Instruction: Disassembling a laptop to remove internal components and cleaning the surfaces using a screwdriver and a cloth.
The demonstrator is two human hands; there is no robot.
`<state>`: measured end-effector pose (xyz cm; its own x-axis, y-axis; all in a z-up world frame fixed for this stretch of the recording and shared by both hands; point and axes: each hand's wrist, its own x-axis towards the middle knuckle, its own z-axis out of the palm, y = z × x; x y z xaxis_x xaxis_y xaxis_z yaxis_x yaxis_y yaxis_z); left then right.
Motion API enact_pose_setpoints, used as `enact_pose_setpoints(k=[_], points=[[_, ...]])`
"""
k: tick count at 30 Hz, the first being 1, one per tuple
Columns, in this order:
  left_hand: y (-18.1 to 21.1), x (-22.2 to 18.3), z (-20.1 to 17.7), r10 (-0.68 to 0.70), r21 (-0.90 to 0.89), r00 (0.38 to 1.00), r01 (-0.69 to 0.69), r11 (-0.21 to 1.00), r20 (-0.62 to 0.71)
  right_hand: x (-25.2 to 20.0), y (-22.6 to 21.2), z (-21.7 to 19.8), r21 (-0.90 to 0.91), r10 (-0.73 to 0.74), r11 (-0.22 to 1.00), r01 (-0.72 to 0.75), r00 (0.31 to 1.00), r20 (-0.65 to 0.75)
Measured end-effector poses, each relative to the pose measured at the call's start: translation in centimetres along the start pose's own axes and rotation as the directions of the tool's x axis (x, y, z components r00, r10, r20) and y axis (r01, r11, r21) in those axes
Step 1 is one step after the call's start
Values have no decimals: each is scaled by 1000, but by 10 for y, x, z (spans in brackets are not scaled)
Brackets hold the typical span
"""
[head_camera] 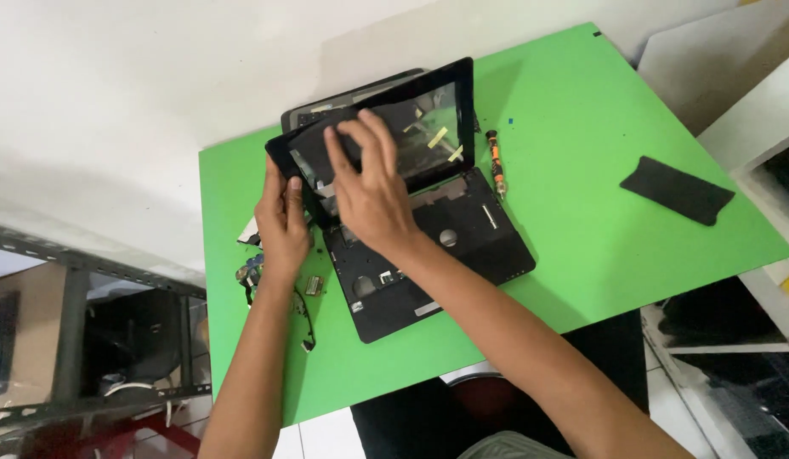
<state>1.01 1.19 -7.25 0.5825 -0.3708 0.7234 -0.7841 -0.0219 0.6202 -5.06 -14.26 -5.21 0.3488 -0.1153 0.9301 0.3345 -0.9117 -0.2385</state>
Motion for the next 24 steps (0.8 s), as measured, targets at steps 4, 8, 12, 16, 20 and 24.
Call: enact_pose_setpoints(k=[4,8,12,16,20,24], points=[[28,5,-2,-186,68,983,185,980,7,9,25,-22,-215,127,963,-162,977,-170],[33,12,1,-68,-20,998,68,998,-12,9,4,-2,-199,109,972,-127,989,-100],[-100,-23,0,0,80,1000,1,997,-5,8,-40,19,-88,-137,986,139,990,23],[-66,-16,-2,-6,51,1000,5,999,19,8,-15,9,-129,-203,969,211,976,73],[10,11,1,73,-17,997,-74,997,-37,17,10,-22,-147,-3,989,-2,999,-36],[-3,6,5,28,-14,999,-29,999,-21,3,8,-1,-107,64,992,-71,996,-70]])
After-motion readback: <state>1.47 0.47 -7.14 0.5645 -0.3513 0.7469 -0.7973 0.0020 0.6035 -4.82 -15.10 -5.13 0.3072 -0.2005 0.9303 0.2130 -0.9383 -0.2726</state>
